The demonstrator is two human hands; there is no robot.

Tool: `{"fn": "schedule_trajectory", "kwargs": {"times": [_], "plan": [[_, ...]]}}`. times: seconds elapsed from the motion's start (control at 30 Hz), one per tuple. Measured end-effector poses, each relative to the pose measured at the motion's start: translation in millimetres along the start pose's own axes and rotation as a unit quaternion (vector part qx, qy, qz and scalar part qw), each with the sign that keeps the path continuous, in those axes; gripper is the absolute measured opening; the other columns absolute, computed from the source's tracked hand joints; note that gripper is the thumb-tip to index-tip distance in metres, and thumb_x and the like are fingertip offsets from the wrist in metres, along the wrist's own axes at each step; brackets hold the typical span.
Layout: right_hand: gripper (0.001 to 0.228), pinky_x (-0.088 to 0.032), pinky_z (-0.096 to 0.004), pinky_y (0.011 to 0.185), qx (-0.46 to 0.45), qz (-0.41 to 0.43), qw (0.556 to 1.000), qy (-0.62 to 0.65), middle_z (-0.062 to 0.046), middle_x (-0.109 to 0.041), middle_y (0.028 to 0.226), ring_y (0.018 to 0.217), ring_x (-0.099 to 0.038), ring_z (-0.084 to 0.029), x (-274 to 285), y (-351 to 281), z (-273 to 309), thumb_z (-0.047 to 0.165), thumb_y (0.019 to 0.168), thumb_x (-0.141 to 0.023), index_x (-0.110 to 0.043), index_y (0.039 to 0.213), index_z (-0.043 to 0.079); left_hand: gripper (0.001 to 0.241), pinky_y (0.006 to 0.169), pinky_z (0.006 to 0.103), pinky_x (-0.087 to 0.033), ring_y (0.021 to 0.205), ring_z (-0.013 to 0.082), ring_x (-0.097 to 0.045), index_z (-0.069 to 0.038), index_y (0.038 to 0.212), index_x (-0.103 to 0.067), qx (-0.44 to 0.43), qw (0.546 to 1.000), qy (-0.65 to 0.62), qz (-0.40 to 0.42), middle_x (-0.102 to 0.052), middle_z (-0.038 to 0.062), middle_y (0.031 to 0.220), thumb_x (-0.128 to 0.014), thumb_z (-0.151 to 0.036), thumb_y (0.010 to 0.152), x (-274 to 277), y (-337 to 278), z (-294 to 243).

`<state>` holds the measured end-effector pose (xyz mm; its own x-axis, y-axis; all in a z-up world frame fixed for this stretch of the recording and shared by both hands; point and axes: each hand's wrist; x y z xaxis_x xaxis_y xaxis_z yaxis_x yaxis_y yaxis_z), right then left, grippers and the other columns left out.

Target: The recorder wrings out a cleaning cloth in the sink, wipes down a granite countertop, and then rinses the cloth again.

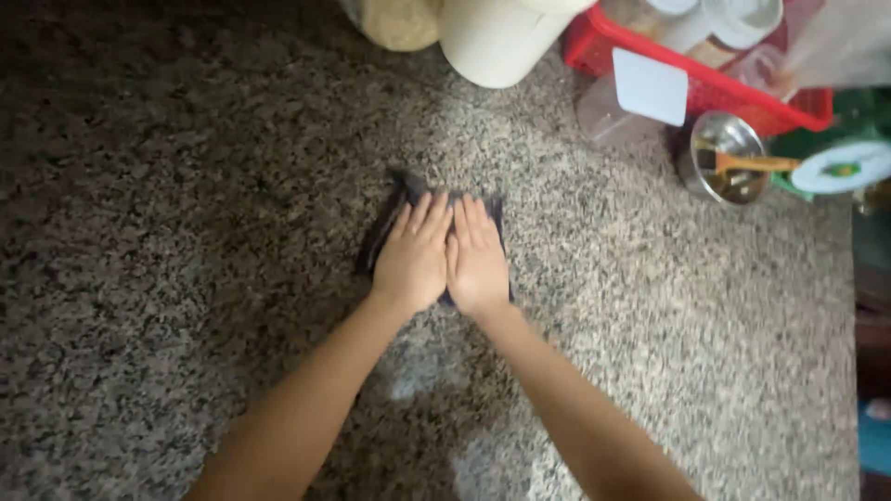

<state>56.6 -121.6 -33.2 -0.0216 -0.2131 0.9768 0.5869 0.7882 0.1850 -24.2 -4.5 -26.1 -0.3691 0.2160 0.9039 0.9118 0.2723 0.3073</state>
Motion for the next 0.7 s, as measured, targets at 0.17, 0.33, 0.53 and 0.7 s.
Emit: {"fn": "schedule_trajectory", "kwargs": {"times": [0.17, 0.33, 0.53, 0.7], "plan": [[0.061, -0.026, -0.050, 0.127, 0.010, -0.008, 1.000, 0.013, -0.017, -0.030, 0.171, 0.159, -0.028, -0.035, -15, 25, -17, 0.026, 0.108, -0.037, -0.030, 0.165, 0.005, 0.059, 0.128, 0.0491, -0.022, 0.156, 0.0309, -0.034, -0.004, 0.153, -0.053, -0.009, 1.000, 0.018, -0.009, -0.042, 0.011, 0.167, -0.050, -0.025, 0.097, -14, 18, 12], [0.060, -0.021, -0.049, 0.130, -0.017, 0.027, 0.999, 0.002, -0.017, -0.023, 0.174, 0.162, -0.020, -0.035, -21, 35, -25, 0.029, 0.112, -0.026, -0.026, 0.167, 0.006, 0.056, 0.129, 0.0488, -0.019, 0.155, 0.0303, -0.035, -0.006, 0.154, -0.053, 0.023, 0.999, 0.007, -0.034, -0.046, 0.010, 0.164, -0.045, -0.031, 0.105, -34, 35, 10], [0.060, -0.016, -0.050, 0.130, -0.046, 0.036, 0.998, 0.028, -0.018, -0.018, 0.175, 0.162, -0.015, -0.035, 0, -29, -2, 0.028, 0.112, -0.029, -0.025, 0.167, 0.006, 0.061, 0.127, 0.0533, -0.025, 0.154, 0.0367, -0.036, -0.002, 0.153, -0.052, -0.011, 1.000, 0.015, -0.015, -0.043, 0.016, 0.165, -0.054, -0.025, 0.096, -10, -21, -17], [0.060, -0.017, -0.051, 0.129, -0.031, 0.029, 0.999, 0.027, -0.013, -0.021, 0.176, 0.162, -0.017, -0.031, -1, 16, -29, 0.031, 0.111, -0.031, -0.025, 0.167, 0.010, 0.059, 0.127, 0.0535, -0.022, 0.155, 0.0356, -0.033, -0.003, 0.155, -0.051, -0.011, 0.999, 0.032, -0.001, -0.041, 0.015, 0.167, -0.049, -0.024, 0.099, -32, 23, -4]]}}
Point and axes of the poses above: each hand's wrist, its own y-axis towards the middle knuckle, its own x-axis out of the back of the hand, z = x × y
